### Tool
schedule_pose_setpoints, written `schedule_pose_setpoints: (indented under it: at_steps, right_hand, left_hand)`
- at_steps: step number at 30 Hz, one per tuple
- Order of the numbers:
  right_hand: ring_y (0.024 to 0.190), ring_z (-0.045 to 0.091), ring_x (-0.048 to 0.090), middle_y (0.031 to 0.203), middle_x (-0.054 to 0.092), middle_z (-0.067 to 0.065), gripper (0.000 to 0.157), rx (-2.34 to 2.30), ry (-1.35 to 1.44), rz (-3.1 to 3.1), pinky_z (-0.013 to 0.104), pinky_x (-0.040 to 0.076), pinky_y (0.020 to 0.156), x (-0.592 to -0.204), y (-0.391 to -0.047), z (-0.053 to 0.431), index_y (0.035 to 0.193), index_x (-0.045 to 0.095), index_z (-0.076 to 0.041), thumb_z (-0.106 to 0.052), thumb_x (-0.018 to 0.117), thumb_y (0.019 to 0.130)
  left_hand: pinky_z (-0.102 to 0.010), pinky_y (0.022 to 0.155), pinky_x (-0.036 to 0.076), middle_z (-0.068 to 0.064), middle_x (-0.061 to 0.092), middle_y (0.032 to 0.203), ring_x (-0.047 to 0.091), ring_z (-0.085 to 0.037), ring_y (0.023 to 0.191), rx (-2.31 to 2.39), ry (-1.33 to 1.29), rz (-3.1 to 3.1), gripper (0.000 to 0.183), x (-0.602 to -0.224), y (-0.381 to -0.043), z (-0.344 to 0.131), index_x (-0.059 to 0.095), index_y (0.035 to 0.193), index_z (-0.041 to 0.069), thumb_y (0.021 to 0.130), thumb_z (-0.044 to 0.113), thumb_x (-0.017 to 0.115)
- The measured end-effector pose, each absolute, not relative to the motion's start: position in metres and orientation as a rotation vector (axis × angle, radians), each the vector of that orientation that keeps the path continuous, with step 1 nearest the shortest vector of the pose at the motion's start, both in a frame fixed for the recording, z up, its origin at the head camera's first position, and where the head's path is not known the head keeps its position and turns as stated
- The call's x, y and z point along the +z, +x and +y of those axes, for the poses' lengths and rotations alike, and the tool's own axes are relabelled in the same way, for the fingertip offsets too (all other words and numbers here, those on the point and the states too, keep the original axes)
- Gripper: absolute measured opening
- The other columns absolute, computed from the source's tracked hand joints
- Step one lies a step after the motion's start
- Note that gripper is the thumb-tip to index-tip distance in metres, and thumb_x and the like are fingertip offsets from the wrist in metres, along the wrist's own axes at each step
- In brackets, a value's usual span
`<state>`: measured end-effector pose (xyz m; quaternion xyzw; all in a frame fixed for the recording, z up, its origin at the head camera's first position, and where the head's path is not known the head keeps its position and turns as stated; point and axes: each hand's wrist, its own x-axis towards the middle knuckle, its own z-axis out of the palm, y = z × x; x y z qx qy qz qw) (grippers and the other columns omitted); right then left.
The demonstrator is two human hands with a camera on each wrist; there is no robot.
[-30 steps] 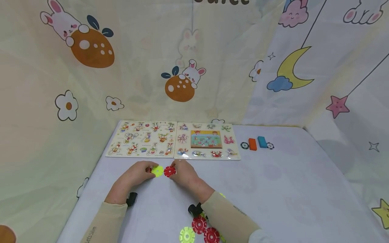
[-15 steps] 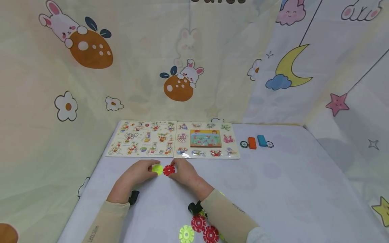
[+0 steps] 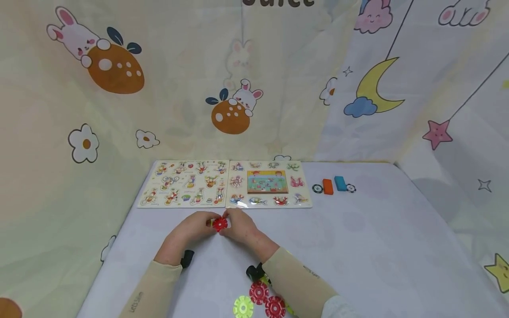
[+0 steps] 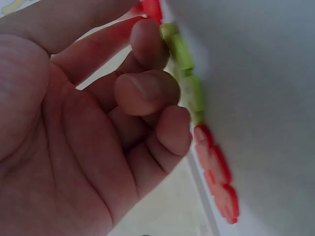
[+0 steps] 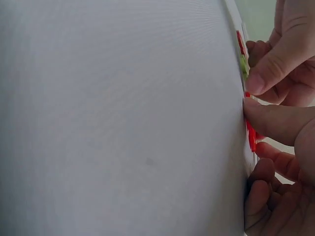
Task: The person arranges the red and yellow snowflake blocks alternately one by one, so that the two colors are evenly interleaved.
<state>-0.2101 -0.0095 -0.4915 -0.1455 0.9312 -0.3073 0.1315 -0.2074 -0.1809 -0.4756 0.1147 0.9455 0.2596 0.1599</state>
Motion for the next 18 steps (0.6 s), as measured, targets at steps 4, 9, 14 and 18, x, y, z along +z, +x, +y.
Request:
schedule_pose_setpoints:
  at_steps: [4, 9, 14, 18]
  right_hand:
    - [0.079, 0.013, 0.049, 0.092, 0.055, -0.001, 0.046, -0.949, -0.462, 2.63, 0.026, 0.042, 0.065, -0.488, -0.212, 0.0, 0.114, 0.059, -0.014, -0.029, 0.079, 0.076]
    - [0.067, 0.014, 0.047, 0.078, 0.052, 0.003, 0.046, -1.061, -0.465, 2.474, 0.028, 0.038, 0.057, -0.479, -0.209, 0.018, 0.118, 0.057, -0.014, -0.027, 0.077, 0.079]
    - [0.068, 0.015, 0.05, 0.084, 0.053, 0.002, 0.046, -1.064, -0.42, 2.44, 0.028, 0.043, 0.058, -0.462, -0.193, 0.038, 0.12, 0.058, -0.015, -0.029, 0.075, 0.08]
    - [0.07, 0.016, 0.051, 0.088, 0.053, 0.001, 0.043, -1.074, -0.422, 2.457, 0.03, 0.044, 0.06, -0.451, -0.179, 0.053, 0.119, 0.059, -0.016, -0.03, 0.074, 0.082]
  left_hand:
    - [-0.033, 0.068, 0.042, 0.003, 0.057, 0.082, 0.05, -0.016, 0.075, 0.737, 0.34, 2.721, 0.037, -0.478, -0.209, -0.178, 0.066, 0.117, 0.016, 0.081, 0.014, 0.074]
    - [-0.033, 0.065, 0.042, 0.002, 0.056, 0.08, 0.05, -0.017, 0.073, 0.757, 0.338, 2.714, 0.037, -0.479, -0.21, -0.177, 0.065, 0.114, 0.018, 0.079, 0.015, 0.075]
    - [-0.033, 0.061, 0.04, -0.001, 0.054, 0.075, 0.049, -0.018, 0.068, 0.758, 0.287, 2.693, 0.038, -0.481, -0.21, -0.179, 0.063, 0.116, 0.02, 0.08, 0.015, 0.074]
    - [-0.033, 0.058, 0.039, -0.003, 0.053, 0.072, 0.049, -0.018, 0.065, 0.753, 0.243, 2.692, 0.04, -0.483, -0.209, -0.181, 0.062, 0.116, 0.021, 0.078, 0.016, 0.074]
